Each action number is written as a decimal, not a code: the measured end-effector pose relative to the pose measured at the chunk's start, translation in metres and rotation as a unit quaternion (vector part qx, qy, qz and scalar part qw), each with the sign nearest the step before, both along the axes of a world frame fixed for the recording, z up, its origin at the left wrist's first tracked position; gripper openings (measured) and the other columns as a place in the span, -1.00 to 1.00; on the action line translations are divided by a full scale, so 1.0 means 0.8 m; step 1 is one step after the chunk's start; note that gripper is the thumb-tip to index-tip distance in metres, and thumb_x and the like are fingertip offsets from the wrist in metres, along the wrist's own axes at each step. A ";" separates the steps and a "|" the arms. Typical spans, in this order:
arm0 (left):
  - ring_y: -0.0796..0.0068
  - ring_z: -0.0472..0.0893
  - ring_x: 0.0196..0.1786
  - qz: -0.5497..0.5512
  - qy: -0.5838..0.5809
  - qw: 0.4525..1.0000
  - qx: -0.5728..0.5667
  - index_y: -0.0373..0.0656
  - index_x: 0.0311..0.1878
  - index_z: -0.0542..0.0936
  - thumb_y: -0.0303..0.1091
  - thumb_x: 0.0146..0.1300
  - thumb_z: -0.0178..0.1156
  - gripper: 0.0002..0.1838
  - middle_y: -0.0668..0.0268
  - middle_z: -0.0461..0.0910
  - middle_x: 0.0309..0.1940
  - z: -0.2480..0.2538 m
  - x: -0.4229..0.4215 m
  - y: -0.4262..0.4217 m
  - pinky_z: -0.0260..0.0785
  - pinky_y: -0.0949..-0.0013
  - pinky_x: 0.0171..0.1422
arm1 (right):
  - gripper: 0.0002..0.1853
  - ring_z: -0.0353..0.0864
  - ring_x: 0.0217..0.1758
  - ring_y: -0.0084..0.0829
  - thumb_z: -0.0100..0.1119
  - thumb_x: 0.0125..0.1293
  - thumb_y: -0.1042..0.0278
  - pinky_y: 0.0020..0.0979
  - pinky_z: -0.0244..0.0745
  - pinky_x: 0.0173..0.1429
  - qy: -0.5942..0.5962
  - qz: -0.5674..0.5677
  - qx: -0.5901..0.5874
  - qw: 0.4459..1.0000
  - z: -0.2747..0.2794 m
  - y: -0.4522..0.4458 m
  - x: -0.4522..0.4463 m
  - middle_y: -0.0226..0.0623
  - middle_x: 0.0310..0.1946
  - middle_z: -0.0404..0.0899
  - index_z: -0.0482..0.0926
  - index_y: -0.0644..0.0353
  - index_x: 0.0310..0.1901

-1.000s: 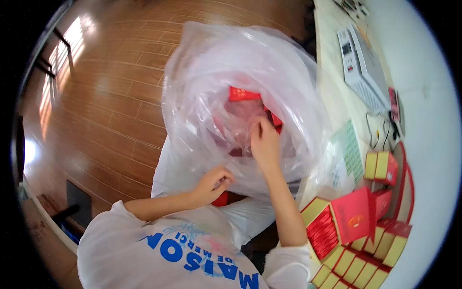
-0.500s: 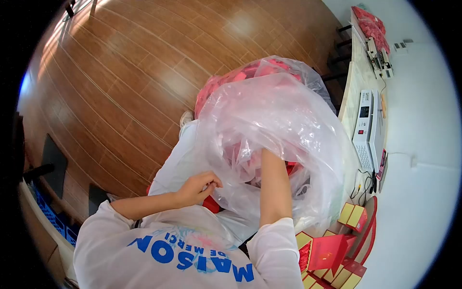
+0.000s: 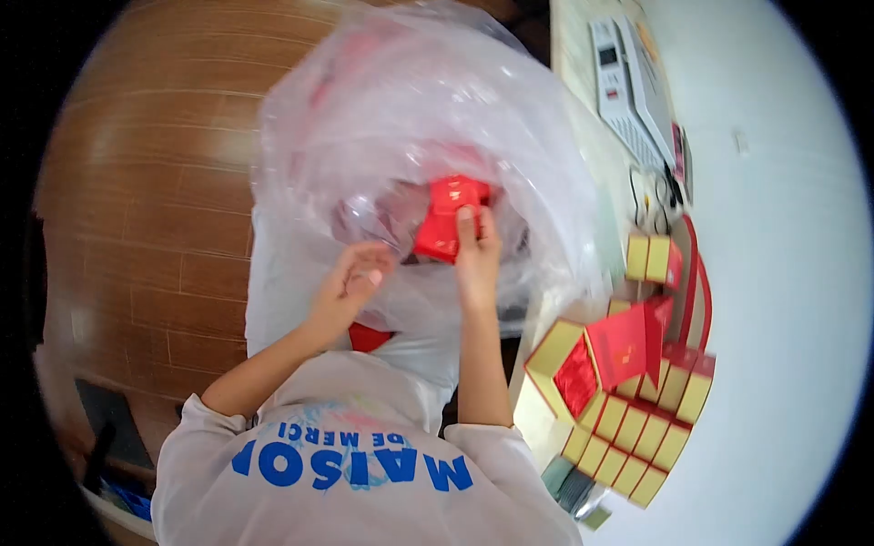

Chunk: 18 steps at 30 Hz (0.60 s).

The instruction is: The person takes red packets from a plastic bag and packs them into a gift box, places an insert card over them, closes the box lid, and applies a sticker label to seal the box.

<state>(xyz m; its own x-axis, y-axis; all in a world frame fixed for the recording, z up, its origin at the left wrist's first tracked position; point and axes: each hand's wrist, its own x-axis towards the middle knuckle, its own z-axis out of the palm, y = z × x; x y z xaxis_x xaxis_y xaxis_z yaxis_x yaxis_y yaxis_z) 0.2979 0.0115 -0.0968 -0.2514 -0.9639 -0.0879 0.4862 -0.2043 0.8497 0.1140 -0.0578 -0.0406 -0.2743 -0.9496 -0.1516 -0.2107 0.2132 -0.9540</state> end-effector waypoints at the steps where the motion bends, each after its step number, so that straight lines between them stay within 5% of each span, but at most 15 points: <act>1: 0.45 0.49 0.12 -0.025 0.003 1.000 0.002 -0.18 0.22 0.39 -0.25 0.41 0.07 -0.62 0.24 0.51 0.05 0.001 -0.010 -0.006 0.33 0.36 0.18 | -0.70 0.46 -0.15 -0.68 0.07 0.45 0.14 -0.55 0.41 -0.04 -0.044 0.011 -0.005 0.999 0.000 0.023 -0.002 -0.45 -0.18 0.56 0.53 0.22 -0.03; 3: 0.35 0.36 0.31 -0.044 0.124 0.991 0.019 -0.17 0.40 0.16 -0.11 0.40 0.09 -0.38 0.15 0.38 0.22 0.003 -0.025 -0.019 0.17 0.29 0.38 | -0.69 0.49 -0.11 -0.66 0.07 0.45 0.14 -0.53 0.43 0.00 -0.118 0.003 0.039 0.992 0.006 0.062 0.001 -0.44 -0.14 0.56 0.51 0.22 0.01; 6: 0.31 0.31 0.35 -0.091 0.164 0.978 0.095 -0.17 0.45 0.03 -0.03 0.39 0.10 -0.26 0.11 0.32 0.27 0.020 -0.038 -0.026 0.10 0.25 0.44 | -0.63 0.55 -0.01 -0.60 0.07 0.45 0.15 -0.50 0.47 0.07 -0.275 0.011 0.135 0.952 0.021 0.103 0.007 -0.37 -0.03 0.56 0.44 0.22 0.12; 10: 0.31 0.43 0.26 -0.169 0.153 0.969 0.092 -0.04 0.48 -0.05 -0.07 0.37 0.13 -0.23 0.18 0.40 0.13 0.030 -0.056 -0.036 0.26 0.23 0.33 | -0.49 0.55 0.11 -0.52 0.09 0.43 0.14 -0.45 0.45 0.19 -0.487 0.078 0.197 0.847 0.001 0.136 -0.009 -0.25 0.09 0.52 0.31 0.27 0.27; 12: 0.35 0.47 0.18 -0.152 0.155 0.969 0.114 -0.01 0.48 -0.05 -0.10 0.37 0.12 -0.24 0.21 0.42 0.08 0.025 -0.064 -0.042 0.32 0.26 0.24 | -0.50 0.54 0.11 -0.51 0.10 0.42 0.17 -0.44 0.46 0.17 -0.481 0.059 0.183 0.856 -0.002 0.155 -0.014 -0.25 0.10 0.51 0.30 0.21 0.28; 14: 0.39 0.51 0.09 -0.138 0.155 0.968 0.138 0.02 0.48 -0.05 -0.13 0.38 0.12 -0.26 0.25 0.43 0.02 0.019 -0.068 -0.052 0.37 0.30 0.15 | -0.51 0.53 0.09 -0.51 0.10 0.41 0.22 -0.44 0.44 0.18 -0.336 0.102 0.171 0.921 -0.006 0.175 -0.031 -0.27 0.09 0.51 0.28 0.12 0.31; 18: 0.51 0.46 -0.14 -0.126 0.144 0.975 0.114 0.01 0.45 0.02 -0.21 0.39 0.08 -0.34 0.30 0.42 -0.05 0.019 -0.073 -0.072 0.35 0.39 -0.05 | -0.54 0.59 -0.24 -0.53 0.06 0.43 0.28 -0.54 0.53 -0.16 -0.324 -0.104 0.115 0.933 0.015 0.192 -0.055 -0.28 -0.12 0.57 0.28 0.10 0.32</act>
<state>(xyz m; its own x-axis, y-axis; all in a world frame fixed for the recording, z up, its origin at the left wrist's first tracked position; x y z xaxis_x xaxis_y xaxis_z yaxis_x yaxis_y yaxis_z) 0.2393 -0.0459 -0.0817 -0.5230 -0.8326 -0.1825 0.6087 -0.5147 0.6038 0.0702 0.0958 -0.0282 -0.2289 -0.8074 -0.5438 0.4641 0.4005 -0.7901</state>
